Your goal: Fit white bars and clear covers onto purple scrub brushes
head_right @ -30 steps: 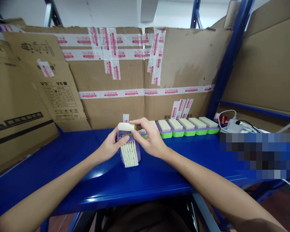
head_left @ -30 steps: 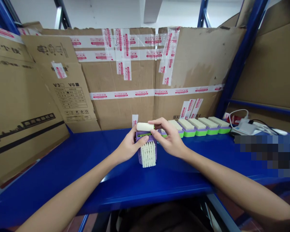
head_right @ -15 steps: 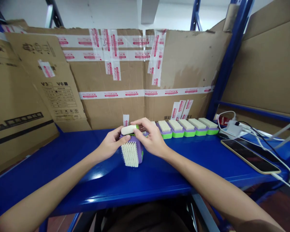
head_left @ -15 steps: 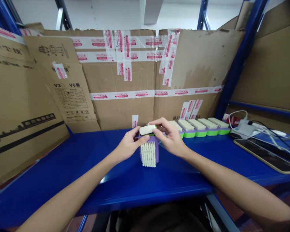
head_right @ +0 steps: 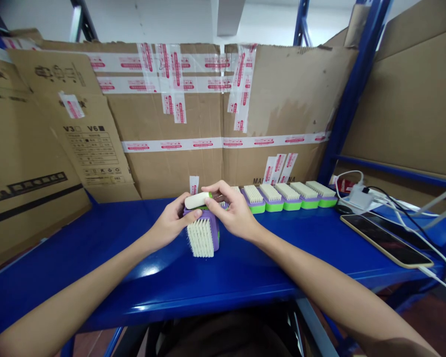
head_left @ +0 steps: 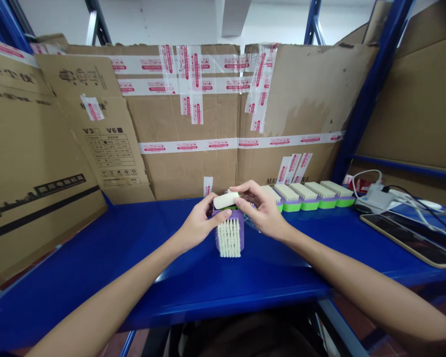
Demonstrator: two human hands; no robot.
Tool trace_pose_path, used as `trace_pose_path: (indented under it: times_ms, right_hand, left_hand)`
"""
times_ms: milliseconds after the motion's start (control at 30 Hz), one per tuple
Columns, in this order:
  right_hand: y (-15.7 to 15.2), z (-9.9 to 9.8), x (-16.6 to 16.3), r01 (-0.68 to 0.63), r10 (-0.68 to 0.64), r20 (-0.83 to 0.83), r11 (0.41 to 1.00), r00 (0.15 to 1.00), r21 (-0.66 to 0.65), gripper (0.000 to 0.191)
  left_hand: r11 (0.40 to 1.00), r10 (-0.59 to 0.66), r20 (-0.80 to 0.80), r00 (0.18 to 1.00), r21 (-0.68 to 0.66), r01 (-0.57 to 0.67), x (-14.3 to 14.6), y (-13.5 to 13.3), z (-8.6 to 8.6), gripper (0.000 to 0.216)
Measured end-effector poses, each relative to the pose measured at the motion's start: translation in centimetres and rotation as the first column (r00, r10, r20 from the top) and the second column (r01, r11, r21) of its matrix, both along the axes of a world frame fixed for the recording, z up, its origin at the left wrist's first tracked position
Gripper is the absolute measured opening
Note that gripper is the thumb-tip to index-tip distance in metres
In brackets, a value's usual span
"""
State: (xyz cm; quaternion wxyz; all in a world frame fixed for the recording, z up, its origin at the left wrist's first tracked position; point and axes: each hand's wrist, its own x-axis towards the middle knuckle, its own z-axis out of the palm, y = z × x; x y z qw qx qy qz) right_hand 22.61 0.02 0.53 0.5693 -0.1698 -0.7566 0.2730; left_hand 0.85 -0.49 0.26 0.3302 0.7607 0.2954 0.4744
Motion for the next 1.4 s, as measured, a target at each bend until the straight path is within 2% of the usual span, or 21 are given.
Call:
trace_pose_path:
  times_ms: [267, 400, 500, 700, 867, 967, 1100, 1200, 1400]
  right_hand:
    - [-0.3, 0.2, 0.1, 0.056, -0.072, 0.096, 0.986, 0.993, 0.157, 0.024]
    - [-0.6, 0.5, 0.0, 0.059, -0.106, 0.147, 0.953, 0.983, 0.296, 0.023]
    - [-0.6, 0.6, 0.0, 0.048, -0.102, 0.157, 0.948, 0.982, 0.313, 0.023]
    - [-0.4, 0.4, -0.2, 0.02, -0.046, 0.141, 0.984, 0.989, 0.175, 0.026]
    - [-0.4, 0.2, -0.5, 0.013, -0.021, 0.096, 0.997, 0.995, 0.08, 0.032]
    - [-0.3, 0.1, -0.6, 0.029, -0.033, 0.076, 0.998, 0.997, 0.058, 0.029]
    - [0.1, -0.3, -0.7, 0.013, -0.013, 0.083, 1.0, 0.996, -0.008, 0.034]
    - [0.5, -0.5, -0.9, -0.038, 0.044, 0.065, 0.995, 0.997, -0.09, 0.037]
    - [1.0, -0.1, -0.7, -0.177, 0.181, -0.012, 0.945, 0.983, -0.273, 0.043]
  left_hand:
    - [1.0, -0.009, -0.01, 1.0, 0.022, 0.009, -0.6, 0.6, 0.3, 0.046]
    - [0.999, -0.026, -0.028, 0.999, 0.031, 0.027, -1.1, 0.7, 0.7, 0.043]
    - [0.999, -0.013, -0.039, 0.999, 0.048, 0.015, -1.3, 0.6, 0.8, 0.042]
    - [0.967, 0.096, -0.033, 0.995, 0.239, -0.086, -1.2, 0.4, 0.1, 0.033]
    - [0.933, 0.146, 0.005, 0.989, 0.332, -0.139, -1.1, 0.2, -0.1, 0.033]
    - [0.869, 0.193, -0.036, 0.981, 0.47, -0.154, -1.2, 0.0, 0.3, 0.03]
    - [0.761, 0.244, -0.112, 0.963, 0.638, -0.119, -1.4, -0.1, 0.8, 0.033]
    - [0.738, 0.261, -0.141, 0.955, 0.667, -0.103, -1.3, 0.0, 1.0, 0.035]
    - [0.744, 0.261, -0.163, 0.952, 0.662, -0.091, -1.3, -0.1, 1.3, 0.033]
